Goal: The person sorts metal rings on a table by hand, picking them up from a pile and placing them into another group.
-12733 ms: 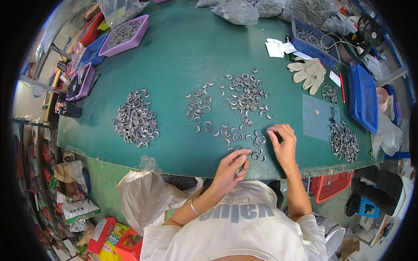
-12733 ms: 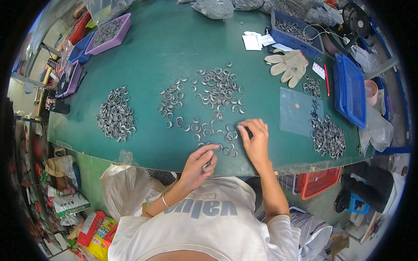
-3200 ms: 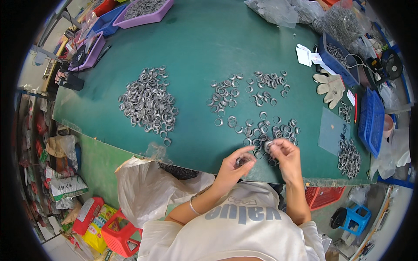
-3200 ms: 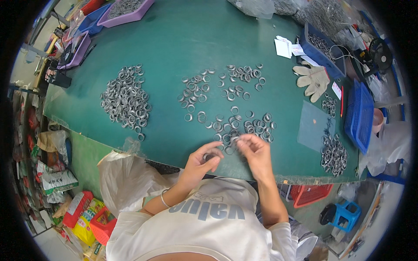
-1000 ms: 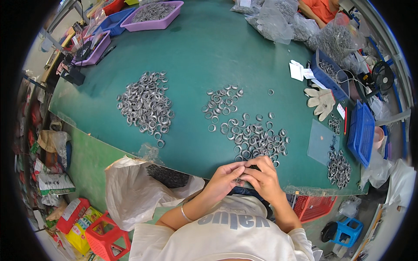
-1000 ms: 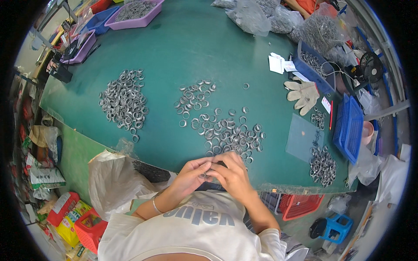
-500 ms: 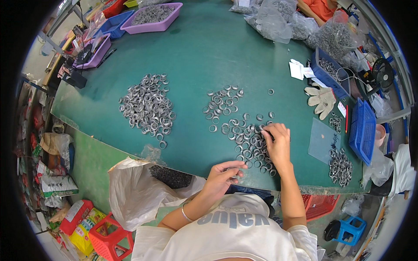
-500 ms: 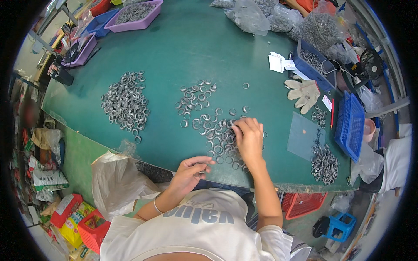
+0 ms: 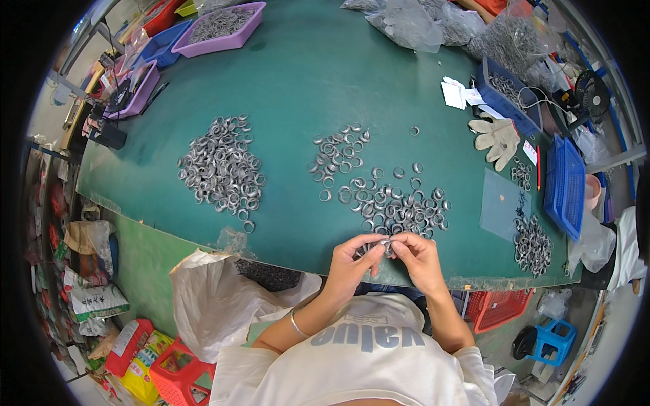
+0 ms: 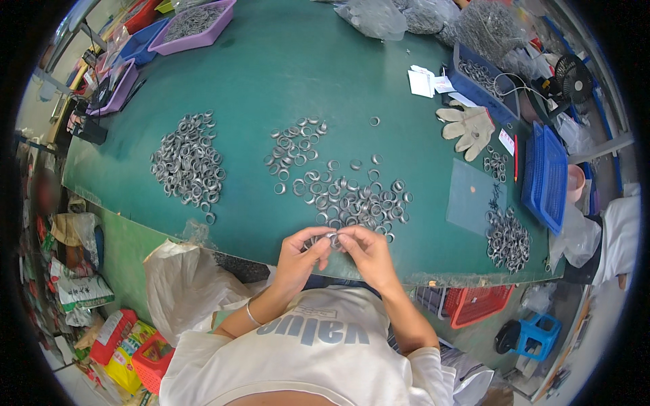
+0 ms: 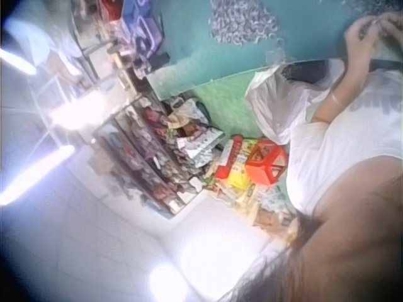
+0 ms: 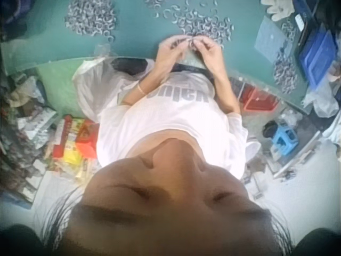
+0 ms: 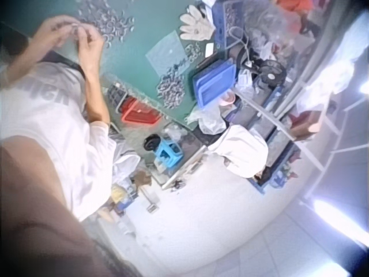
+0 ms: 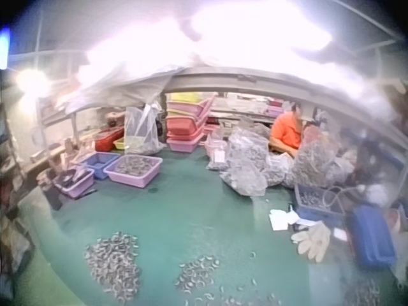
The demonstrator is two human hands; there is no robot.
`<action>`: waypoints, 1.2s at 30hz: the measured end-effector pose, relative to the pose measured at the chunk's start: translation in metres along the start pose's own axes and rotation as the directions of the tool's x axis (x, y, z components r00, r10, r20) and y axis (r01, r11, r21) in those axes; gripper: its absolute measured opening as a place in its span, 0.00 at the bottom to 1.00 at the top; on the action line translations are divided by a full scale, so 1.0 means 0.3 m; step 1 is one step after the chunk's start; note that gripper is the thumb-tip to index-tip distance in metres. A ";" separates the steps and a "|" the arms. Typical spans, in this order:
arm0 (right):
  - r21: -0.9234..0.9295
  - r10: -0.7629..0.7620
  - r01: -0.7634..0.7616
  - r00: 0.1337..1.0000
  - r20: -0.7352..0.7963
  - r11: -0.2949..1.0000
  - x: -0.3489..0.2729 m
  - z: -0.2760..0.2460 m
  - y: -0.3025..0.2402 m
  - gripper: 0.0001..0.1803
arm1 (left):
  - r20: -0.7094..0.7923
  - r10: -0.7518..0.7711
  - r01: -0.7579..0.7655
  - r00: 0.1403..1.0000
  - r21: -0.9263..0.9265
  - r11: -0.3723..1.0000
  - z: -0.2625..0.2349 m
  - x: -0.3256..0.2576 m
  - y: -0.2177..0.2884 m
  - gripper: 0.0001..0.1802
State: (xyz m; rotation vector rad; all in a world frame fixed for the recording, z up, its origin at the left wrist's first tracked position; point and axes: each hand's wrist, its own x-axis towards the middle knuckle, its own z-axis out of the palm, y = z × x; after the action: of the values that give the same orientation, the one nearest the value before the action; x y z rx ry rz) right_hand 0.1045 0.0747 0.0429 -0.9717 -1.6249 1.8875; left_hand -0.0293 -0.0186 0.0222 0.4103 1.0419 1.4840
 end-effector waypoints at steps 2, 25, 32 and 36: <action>-0.218 -0.150 0.128 0.985 -0.088 0.967 -0.011 0.001 -0.003 0.05 | -0.016 0.008 -0.009 1.000 -0.058 0.998 -0.003 0.006 -0.013 0.14; -0.423 -0.408 0.291 0.887 -0.218 0.858 -0.086 0.042 -0.015 0.11 | -0.140 -0.019 -0.011 0.990 -0.215 0.977 0.063 -0.004 -0.059 0.12; -0.289 -0.411 0.324 0.852 -0.324 0.901 -0.115 0.019 -0.018 0.09 | 0.114 0.047 -0.010 0.992 -0.301 0.954 0.005 0.015 -0.093 0.16; -0.528 -0.667 0.498 0.721 -0.188 0.688 -0.114 0.005 -0.006 0.10 | 0.072 -0.137 0.154 0.988 -0.366 0.918 0.060 0.009 -0.056 0.18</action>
State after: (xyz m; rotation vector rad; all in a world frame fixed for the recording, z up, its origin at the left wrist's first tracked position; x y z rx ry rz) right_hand 0.1251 0.0489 0.0519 -0.7550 -1.8673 0.8438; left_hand -0.0059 -0.0116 0.0179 0.0930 0.7161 1.4896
